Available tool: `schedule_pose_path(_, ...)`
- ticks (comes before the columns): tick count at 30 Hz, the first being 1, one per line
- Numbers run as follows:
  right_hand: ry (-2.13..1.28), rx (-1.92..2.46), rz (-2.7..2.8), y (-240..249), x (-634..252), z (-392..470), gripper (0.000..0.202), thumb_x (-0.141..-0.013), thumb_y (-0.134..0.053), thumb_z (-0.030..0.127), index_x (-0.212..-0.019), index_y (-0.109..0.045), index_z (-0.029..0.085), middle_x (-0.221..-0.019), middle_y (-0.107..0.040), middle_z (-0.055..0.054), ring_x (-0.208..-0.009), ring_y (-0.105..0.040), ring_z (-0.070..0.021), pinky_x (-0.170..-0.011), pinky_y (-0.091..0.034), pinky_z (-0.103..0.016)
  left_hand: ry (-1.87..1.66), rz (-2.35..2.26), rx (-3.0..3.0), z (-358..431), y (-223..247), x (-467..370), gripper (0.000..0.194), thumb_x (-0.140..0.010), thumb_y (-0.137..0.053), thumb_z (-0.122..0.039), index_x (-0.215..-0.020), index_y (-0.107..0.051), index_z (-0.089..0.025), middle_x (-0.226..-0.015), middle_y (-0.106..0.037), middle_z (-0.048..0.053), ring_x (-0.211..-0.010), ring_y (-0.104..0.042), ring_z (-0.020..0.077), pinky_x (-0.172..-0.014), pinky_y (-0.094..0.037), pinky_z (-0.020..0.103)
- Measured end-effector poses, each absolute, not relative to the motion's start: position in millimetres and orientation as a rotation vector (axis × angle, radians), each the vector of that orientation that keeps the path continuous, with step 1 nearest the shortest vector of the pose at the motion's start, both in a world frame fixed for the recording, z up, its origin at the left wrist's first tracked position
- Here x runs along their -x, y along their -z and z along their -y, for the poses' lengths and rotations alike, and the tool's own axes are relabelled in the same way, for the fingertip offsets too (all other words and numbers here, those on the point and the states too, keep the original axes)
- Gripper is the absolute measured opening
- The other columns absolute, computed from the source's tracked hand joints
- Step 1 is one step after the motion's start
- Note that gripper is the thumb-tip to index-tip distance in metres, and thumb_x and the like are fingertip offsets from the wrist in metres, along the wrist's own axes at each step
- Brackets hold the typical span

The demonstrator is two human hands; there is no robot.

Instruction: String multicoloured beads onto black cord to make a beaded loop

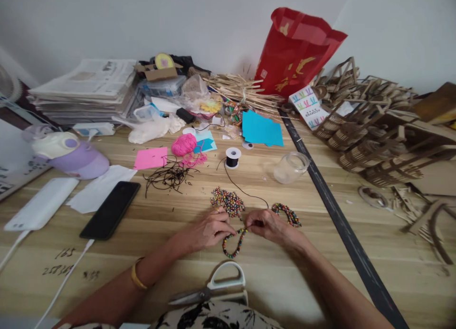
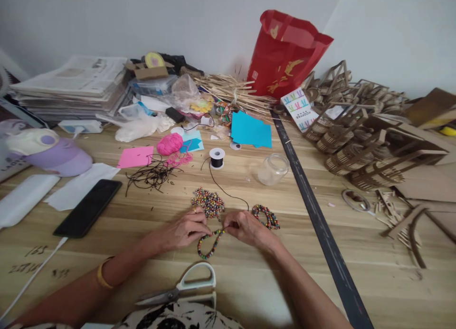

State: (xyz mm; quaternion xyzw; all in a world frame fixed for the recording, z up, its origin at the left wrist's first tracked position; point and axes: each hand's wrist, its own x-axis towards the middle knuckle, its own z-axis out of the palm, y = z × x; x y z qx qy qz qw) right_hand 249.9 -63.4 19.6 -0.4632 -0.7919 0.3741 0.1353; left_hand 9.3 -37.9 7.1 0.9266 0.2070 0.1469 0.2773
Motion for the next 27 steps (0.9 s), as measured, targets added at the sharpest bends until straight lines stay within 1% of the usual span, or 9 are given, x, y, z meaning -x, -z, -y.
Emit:
schedule_pose_path(10,-1.106,1.348,2.322,-18.4,-249.8,61.3,0.012,-0.08,-0.057,0.008,-0.076,-0.065,0.016,-0.069,-0.062,0.001,-0.06,-0.053,-0.0102,-0.057,-0.038,-0.02,-0.424,-0.549,-2.464,39.0,-6.1,-8.9,0.022,-0.09,-0.051,-0.019,-0.099,-0.071,-0.022,-0.08,-0.06,0.006,-0.088,-0.05,0.0179,-0.08,-0.042,0.03)
schedule_pose_path(15,-1.114,1.317,2.318,-17.4,-250.6,60.5,0.01,-0.08,-0.057,0.01,-0.077,-0.064,0.015,-0.072,-0.063,0.0,-0.063,-0.054,-0.0111,-0.059,-0.04,-0.02,-0.408,-0.552,-2.479,39.5,-7.8,-8.5,0.023,-0.09,-0.05,-0.019,-0.1,-0.071,-0.02,-0.082,-0.06,0.006,-0.089,-0.05,0.0183,-0.08,-0.042,0.031)
schedule_pose_path(20,-1.108,1.314,2.302,-18.9,-249.8,61.9,0.01,-0.08,-0.056,0.008,-0.076,-0.063,0.015,-0.071,-0.061,0.001,-0.064,-0.054,-0.0108,-0.06,-0.041,-0.02,-0.448,-0.565,-2.449,38.5,-7.4,-7.1,0.021,-0.09,-0.051,-0.02,-0.097,-0.071,-0.02,-0.08,-0.06,0.005,-0.087,-0.051,0.0174,-0.081,-0.042,0.03)
schedule_pose_path(23,-1.116,1.306,2.284,-19.2,-249.5,62.7,0.01,-0.081,-0.056,0.009,-0.076,-0.063,0.015,-0.069,-0.059,0.001,-0.063,-0.054,-0.0107,-0.06,-0.041,-0.02,-0.462,-0.565,-2.43,37.4,-8.7,-7.7,0.02,-0.088,-0.053,-0.017,-0.094,-0.072,-0.019,-0.08,-0.06,0.005,-0.083,-0.052,0.0163,-0.083,-0.042,0.031)
schedule_pose_path(27,-1.144,1.289,2.263,-18.8,-249.6,62.5,0.011,-0.081,-0.056,0.01,-0.075,-0.062,0.015,-0.07,-0.059,0.001,-0.064,-0.054,-0.011,-0.059,-0.041,-0.02,-0.47,-0.572,-2.429,37.5,-11.9,-8.4,0.023,-0.086,-0.052,-0.011,-0.091,-0.072,-0.02,-0.078,-0.06,0.005,-0.084,-0.051,0.0164,-0.084,-0.041,0.03)
